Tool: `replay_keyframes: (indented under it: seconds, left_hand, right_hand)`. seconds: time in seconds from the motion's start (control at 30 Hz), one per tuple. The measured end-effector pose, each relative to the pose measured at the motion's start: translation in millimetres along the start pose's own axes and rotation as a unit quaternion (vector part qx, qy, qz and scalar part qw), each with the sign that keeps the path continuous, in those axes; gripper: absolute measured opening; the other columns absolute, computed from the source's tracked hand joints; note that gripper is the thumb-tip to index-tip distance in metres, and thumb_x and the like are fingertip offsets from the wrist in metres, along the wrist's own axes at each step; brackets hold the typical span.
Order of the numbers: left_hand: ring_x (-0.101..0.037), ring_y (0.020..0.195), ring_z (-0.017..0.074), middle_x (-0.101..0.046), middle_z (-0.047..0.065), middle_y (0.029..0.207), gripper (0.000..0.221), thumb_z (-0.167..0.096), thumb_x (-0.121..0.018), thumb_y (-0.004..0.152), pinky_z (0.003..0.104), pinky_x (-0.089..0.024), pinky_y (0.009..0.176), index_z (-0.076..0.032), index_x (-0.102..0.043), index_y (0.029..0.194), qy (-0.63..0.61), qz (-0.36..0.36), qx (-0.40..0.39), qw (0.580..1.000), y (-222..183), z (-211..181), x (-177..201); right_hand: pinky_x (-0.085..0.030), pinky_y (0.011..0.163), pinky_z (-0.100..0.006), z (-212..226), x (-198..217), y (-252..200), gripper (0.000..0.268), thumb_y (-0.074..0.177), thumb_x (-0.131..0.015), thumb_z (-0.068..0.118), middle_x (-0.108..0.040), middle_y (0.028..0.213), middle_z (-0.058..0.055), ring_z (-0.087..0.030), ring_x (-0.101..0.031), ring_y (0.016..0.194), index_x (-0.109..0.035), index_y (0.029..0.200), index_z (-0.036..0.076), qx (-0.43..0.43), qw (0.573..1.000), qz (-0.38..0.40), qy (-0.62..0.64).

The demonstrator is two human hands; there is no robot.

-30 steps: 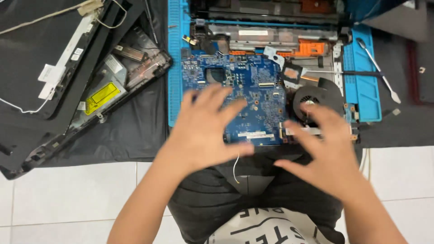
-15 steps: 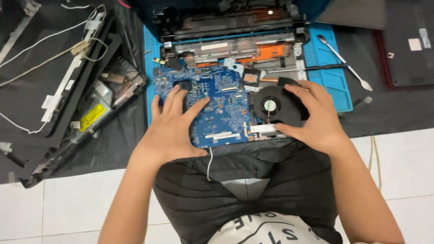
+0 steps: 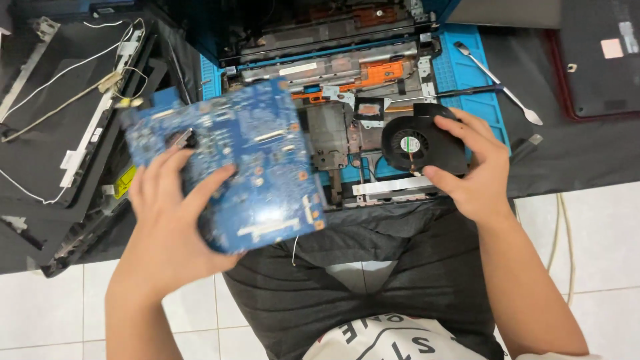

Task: The person works on a disassembled laptop resting on their lap. They lift the motherboard out of the chassis, disconnect a small board and cable connectors by hand, unscrew components with a screwdriver, and detach the cooling fan and heatsink assembly from the motherboard.

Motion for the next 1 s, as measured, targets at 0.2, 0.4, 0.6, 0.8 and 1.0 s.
replay_keyframes:
  seconds: [0.2, 0.4, 0.6, 0.8, 1.0]
  left_hand:
    - [-0.033, 0.145, 0.0481, -0.038, 0.027, 0.150, 0.108, -0.044, -0.087, 0.042, 0.061, -0.026, 0.119, -0.016, -0.054, 0.140, -0.167, -0.113, 0.008, 0.979, -83, 13, 0]
    - [-0.040, 0.141, 0.0466, -0.040, 0.024, 0.152, 0.109, -0.054, -0.085, 0.056, 0.062, -0.034, 0.116, -0.015, -0.045, 0.150, -0.553, -0.190, 0.013, 0.811, -104, -28, -10]
    - [-0.047, 0.137, 0.0450, -0.042, 0.021, 0.154, 0.112, -0.064, -0.083, 0.071, 0.063, -0.042, 0.112, -0.015, -0.037, 0.160, -0.832, -0.258, 0.016, 0.490, -52, -28, -59]
    - [-0.048, 0.140, 0.0377, -0.045, 0.019, 0.156, 0.113, -0.074, -0.072, 0.077, 0.058, -0.040, 0.117, -0.007, -0.036, 0.160, -0.875, -0.278, 0.121, 0.376, -69, 0, -158]
    - [-0.057, 0.127, 0.0364, -0.056, 0.018, 0.146, 0.093, -0.071, -0.061, 0.085, 0.053, -0.048, 0.106, -0.006, -0.048, 0.150, -0.923, -0.242, 0.171, 0.244, -61, 0, -195]
  right_hand:
    - [-0.047, 0.117, -0.036, 2, 1, -1, 0.067, 0.079, -0.086, 0.027, -0.062, 0.143, -0.017, -0.026, -0.059, 0.132, -0.067, 0.136, 0.000, 0.007, 1.000, -0.007, 0.028]
    - [-0.047, 0.116, -0.036, 5, 2, -2, 0.066, 0.078, -0.085, 0.026, -0.062, 0.144, -0.018, -0.026, -0.060, 0.131, -0.067, 0.136, 0.000, 0.016, 1.000, -0.007, 0.005]
    - [-0.046, 0.116, -0.034, 1, 1, -5, 0.063, 0.082, -0.085, 0.028, -0.060, 0.142, -0.018, -0.026, -0.059, 0.133, -0.067, 0.134, -0.001, 0.020, 0.999, -0.010, 0.032]
    - [-0.045, 0.117, -0.033, -8, 1, -8, 0.060, 0.085, -0.086, 0.031, -0.060, 0.142, -0.017, -0.025, -0.059, 0.133, -0.067, 0.132, -0.003, 0.011, 0.999, -0.011, 0.032]
    - [-0.046, 0.116, -0.032, -8, 0, -8, 0.062, 0.087, -0.087, 0.033, -0.061, 0.141, -0.016, -0.023, -0.060, 0.131, -0.067, 0.132, -0.003, 0.018, 1.000, -0.005, 0.022]
Point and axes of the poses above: each hand's wrist, its own y-axis towards the middle knuckle, its own x-axis out of the back of the hand, z = x × y, the point moved 10 cm from there along y, towards the middle knuckle
